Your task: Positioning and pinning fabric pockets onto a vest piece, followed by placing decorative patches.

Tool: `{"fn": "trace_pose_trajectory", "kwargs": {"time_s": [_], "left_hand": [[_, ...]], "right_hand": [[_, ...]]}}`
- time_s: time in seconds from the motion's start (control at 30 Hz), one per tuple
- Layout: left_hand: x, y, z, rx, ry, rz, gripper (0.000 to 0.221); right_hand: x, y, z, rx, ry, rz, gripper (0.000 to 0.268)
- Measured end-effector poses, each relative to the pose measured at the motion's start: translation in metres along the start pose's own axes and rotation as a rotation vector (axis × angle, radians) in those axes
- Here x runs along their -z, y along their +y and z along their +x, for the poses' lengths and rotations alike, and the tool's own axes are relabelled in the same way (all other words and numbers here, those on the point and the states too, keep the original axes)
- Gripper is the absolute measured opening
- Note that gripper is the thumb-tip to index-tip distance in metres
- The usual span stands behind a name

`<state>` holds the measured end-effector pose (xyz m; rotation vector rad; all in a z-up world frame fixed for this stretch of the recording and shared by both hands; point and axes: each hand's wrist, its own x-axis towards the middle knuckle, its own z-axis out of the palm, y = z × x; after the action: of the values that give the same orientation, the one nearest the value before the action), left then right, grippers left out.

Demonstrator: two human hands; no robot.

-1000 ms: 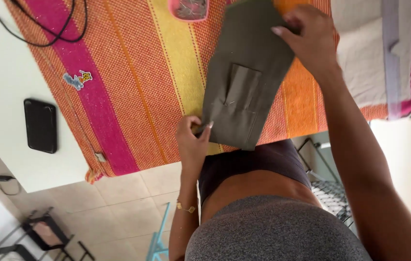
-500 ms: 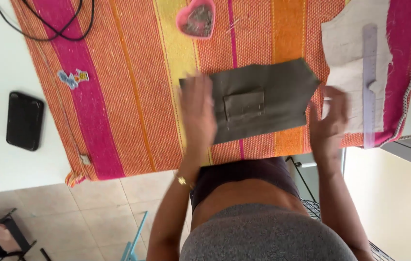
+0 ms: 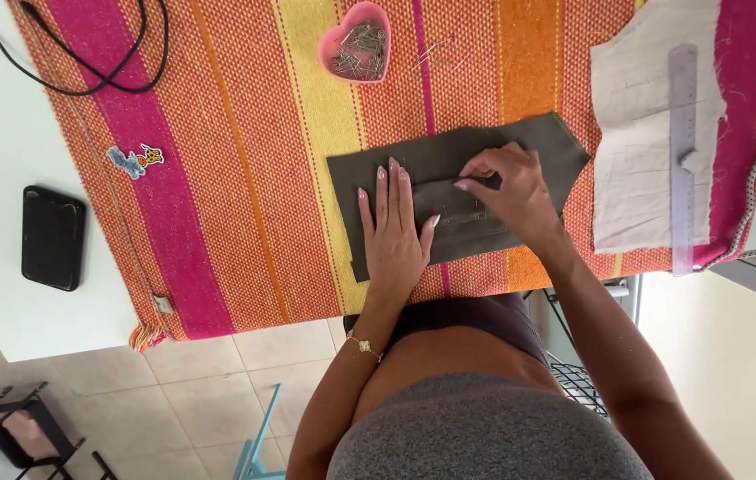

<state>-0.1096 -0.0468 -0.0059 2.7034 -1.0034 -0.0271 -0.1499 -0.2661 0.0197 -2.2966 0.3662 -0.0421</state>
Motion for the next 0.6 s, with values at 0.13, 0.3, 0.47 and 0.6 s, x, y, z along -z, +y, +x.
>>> {"fn": "trace_pose_trajectory", "kwargs": {"time_s": [0.13, 0.3, 0.47, 0.6], "left_hand": [[0.004, 0.005, 0.003, 0.017, 0.026, -0.073, 0.077], [-0.007, 0.001, -0.003, 0.068, 0.083, -0.459, 0.064], [0.009, 0.019, -0.006, -0.268, 0.008, -0.207, 0.055], [-0.004, 0.014, -0.006, -0.277, -0.031, -0.081, 0.067]], "right_hand": [[-0.018, 0.027, -0.007, -0.047, 0.049, -0.031, 0.023], [-0.012, 0.016, -0.004, -0.041, 0.054, -0.002, 0.02], [-0.021, 0.02, -0.006, -0.022, 0.07, -0.052, 0.024], [-0.012, 0.01, -0.01, -0.05, 0.088, -0.019, 0.022]]}}
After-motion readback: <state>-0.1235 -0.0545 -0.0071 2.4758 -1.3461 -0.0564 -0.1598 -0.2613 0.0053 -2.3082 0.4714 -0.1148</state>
